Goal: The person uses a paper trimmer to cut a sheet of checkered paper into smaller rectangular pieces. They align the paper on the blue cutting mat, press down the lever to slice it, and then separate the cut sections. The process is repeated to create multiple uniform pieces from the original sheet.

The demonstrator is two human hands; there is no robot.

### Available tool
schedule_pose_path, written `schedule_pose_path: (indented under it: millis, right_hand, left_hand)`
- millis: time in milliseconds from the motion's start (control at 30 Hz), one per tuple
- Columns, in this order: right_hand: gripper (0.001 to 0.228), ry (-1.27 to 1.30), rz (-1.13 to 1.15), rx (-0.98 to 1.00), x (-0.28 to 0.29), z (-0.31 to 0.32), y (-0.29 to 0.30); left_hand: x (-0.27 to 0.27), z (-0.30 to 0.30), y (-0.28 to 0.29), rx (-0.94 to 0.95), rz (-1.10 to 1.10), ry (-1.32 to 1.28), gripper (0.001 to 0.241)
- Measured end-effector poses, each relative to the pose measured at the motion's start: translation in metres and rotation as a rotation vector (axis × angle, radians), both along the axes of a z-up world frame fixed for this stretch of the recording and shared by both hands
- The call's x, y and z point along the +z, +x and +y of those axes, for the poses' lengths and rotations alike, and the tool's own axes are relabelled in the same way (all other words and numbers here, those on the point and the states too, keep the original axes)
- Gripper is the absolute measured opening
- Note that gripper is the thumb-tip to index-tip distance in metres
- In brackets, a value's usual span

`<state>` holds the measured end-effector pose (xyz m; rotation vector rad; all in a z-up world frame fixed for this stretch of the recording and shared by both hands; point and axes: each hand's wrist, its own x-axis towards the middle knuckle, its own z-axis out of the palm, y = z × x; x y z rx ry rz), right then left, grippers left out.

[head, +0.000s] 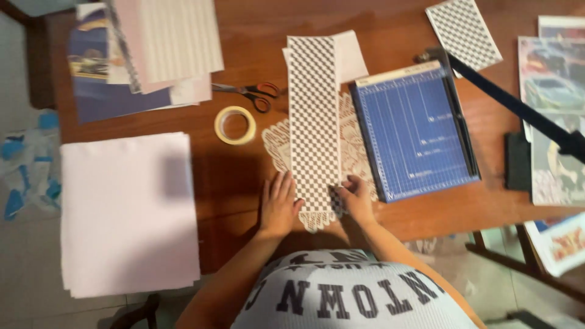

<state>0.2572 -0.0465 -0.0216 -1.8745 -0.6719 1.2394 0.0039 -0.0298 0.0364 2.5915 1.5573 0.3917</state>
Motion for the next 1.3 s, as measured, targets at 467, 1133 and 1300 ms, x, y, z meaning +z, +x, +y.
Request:
schedule_pose_path:
  millis: [467, 1133, 1300]
  right_hand:
    - [0.024, -0.003, 0.191, 0.058, 0.159, 0.043, -0.02]
    - [0.022, 0.173, -0.228, 0.445, 0.218, 0.088, 0.052]
    - [0.03, 0.175, -0.277, 0.26, 0.203, 0.107, -0.003]
  left_hand:
    - [0.018, 0.029, 0.011, 0.463, -0.716, -0.654, 0.059]
    - [0.092, 0.247, 0.003, 0.591, -1.842, -0.811, 0.036]
    - [0.091, 0.333, -0.13, 0.46, -2.315, -0.342, 0.043]
